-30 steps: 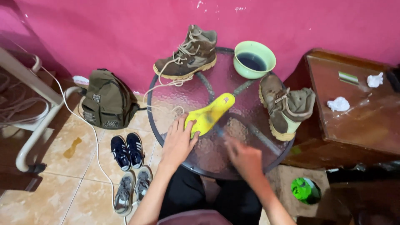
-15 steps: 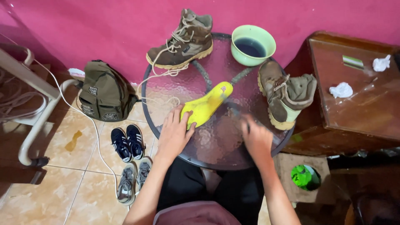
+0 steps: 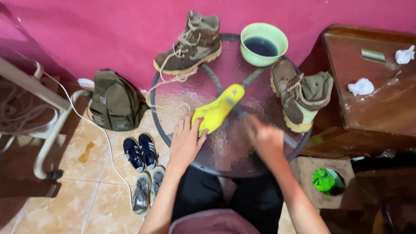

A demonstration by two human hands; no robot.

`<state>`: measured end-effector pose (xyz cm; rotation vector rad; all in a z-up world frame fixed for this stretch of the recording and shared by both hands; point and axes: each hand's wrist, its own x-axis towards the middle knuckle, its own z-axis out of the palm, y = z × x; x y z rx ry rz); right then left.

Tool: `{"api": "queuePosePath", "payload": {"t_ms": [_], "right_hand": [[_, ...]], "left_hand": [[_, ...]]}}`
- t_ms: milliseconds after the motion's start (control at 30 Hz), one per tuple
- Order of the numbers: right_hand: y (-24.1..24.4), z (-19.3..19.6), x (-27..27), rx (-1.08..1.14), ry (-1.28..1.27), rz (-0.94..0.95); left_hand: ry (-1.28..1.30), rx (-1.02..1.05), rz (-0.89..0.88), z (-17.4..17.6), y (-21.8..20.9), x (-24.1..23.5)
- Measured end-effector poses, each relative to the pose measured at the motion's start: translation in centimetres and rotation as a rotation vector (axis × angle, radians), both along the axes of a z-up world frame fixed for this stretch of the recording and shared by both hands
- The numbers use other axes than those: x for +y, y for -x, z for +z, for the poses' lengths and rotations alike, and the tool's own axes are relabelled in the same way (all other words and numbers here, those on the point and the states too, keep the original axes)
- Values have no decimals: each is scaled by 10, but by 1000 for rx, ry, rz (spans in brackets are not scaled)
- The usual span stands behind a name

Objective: The person scrubs a yellow shoe insole with a toothbrush on a glass table. They repeatedly dip the toothbrush into a bowl of dark liquid and scrub the insole surface. The insole remains on the table throughout the clip.

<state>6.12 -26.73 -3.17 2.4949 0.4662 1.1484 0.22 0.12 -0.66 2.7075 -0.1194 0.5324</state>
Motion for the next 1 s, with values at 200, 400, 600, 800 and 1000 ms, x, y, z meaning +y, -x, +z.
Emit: {"api": "queuePosePath", "payload": {"t_ms": [200,400,600,800,1000], "right_hand": [[5,17,17,80,-90,124],[21,49,41,651,-521,284],[-38,3,10,182,-271,-43],[43,62,62,771,-478,204],[31,27,54,690,-508,116]], "left_hand": [[-22,-26,10,-5,-4,1],[-11,-66,9,-6,-4,0],[130,-94,-9,7,1,0],[175,-164,-2,1,1,-1],[204,-203,-25,-2,1,1]]}}
